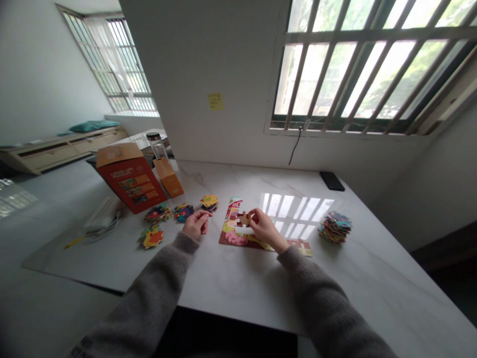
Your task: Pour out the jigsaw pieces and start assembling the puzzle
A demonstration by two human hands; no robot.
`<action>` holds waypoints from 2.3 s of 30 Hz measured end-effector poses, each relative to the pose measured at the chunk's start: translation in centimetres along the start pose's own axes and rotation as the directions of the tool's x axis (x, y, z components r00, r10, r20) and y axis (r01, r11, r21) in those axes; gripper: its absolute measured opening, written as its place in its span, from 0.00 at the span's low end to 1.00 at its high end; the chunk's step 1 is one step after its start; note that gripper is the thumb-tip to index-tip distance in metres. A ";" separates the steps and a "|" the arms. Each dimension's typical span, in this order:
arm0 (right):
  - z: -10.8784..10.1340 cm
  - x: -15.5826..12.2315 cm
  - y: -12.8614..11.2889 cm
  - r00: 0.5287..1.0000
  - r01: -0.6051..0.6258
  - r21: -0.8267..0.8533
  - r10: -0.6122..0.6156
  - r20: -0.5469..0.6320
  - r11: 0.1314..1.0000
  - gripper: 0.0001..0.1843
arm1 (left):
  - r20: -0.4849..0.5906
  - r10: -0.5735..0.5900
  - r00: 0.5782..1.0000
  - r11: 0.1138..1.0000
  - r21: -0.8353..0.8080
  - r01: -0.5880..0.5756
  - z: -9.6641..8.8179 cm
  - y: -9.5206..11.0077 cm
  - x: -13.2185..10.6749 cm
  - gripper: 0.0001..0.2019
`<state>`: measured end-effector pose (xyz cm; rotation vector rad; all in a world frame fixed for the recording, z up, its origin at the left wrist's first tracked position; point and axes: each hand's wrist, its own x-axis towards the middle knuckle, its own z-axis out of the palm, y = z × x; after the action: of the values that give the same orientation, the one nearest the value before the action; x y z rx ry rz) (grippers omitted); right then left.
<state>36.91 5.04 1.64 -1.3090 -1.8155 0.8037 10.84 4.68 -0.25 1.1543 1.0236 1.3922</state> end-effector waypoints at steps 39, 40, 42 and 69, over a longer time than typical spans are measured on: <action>-6.1 -0.6 8.0 0.991 -0.094 -0.608 0.014 -0.135 0.788 0.20 | 0.541 0.250 0.803 0.503 0.636 -0.585 2.4 -2.7 -1.3 0.10; -6.2 -0.5 8.0 0.988 -0.101 -0.576 0.014 -0.154 0.811 0.19 | 0.540 0.249 0.804 0.502 0.638 -0.584 2.4 -2.8 -1.3 0.11; -6.4 -0.5 8.0 0.978 -0.135 -0.479 0.039 -0.204 0.867 0.14 | 0.540 0.245 0.805 0.502 0.640 -0.582 2.4 -2.8 -1.3 0.11; -7.2 -0.7 6.9 0.967 -0.172 -0.162 0.134 -0.219 0.972 0.17 | 0.534 0.258 0.805 0.494 0.643 -0.585 2.1 -2.0 -1.4 0.11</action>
<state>46.57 6.75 -0.45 -1.6036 -1.6661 0.5686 13.30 3.59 -2.01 2.4069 1.1345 0.9712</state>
